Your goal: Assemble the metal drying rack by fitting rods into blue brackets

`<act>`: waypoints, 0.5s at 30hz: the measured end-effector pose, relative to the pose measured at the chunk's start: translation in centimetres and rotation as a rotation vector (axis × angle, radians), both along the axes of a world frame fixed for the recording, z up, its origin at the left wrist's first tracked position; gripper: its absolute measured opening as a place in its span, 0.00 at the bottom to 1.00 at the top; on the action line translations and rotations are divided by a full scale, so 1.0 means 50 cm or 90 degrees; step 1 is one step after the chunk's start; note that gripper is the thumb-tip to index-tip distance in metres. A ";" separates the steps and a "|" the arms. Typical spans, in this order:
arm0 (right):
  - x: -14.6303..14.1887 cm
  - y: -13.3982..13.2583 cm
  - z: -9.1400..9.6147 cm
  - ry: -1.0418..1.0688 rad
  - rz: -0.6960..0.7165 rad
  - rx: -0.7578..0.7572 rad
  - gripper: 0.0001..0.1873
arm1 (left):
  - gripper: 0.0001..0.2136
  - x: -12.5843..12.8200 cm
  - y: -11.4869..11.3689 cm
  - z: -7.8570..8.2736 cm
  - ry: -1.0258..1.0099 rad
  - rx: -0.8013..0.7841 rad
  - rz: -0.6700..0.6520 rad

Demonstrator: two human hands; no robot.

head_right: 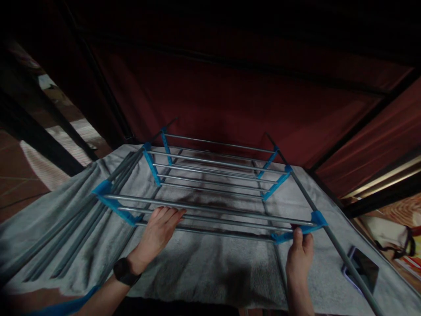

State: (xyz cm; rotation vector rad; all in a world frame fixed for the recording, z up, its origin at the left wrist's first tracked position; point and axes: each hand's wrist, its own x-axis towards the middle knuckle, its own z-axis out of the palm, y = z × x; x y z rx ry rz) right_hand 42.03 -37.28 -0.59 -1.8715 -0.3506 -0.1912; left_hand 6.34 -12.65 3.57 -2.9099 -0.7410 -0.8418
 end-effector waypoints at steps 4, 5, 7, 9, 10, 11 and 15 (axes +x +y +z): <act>-0.007 0.005 0.008 -0.005 0.003 0.023 0.24 | 0.13 0.000 0.003 0.000 -0.016 0.004 -0.001; -0.008 0.006 0.009 -0.007 0.001 0.027 0.24 | 0.13 0.001 0.003 0.001 -0.021 0.007 -0.003; -0.008 0.006 0.010 -0.008 0.004 0.030 0.23 | 0.13 0.001 0.002 0.002 -0.031 0.016 -0.007; -0.006 0.006 0.008 -0.008 0.010 0.026 0.24 | 0.14 0.001 -0.001 0.001 -0.042 0.027 -0.006; -0.004 0.005 0.007 -0.007 0.013 0.023 0.24 | 0.15 0.000 -0.004 -0.001 -0.048 0.031 -0.003; -0.002 0.004 0.005 -0.007 0.015 0.017 0.25 | 0.17 -0.002 -0.007 -0.004 -0.054 0.035 0.002; 0.005 -0.002 -0.005 -0.018 0.007 0.006 0.25 | 0.24 -0.020 -0.032 -0.022 -0.081 0.042 0.035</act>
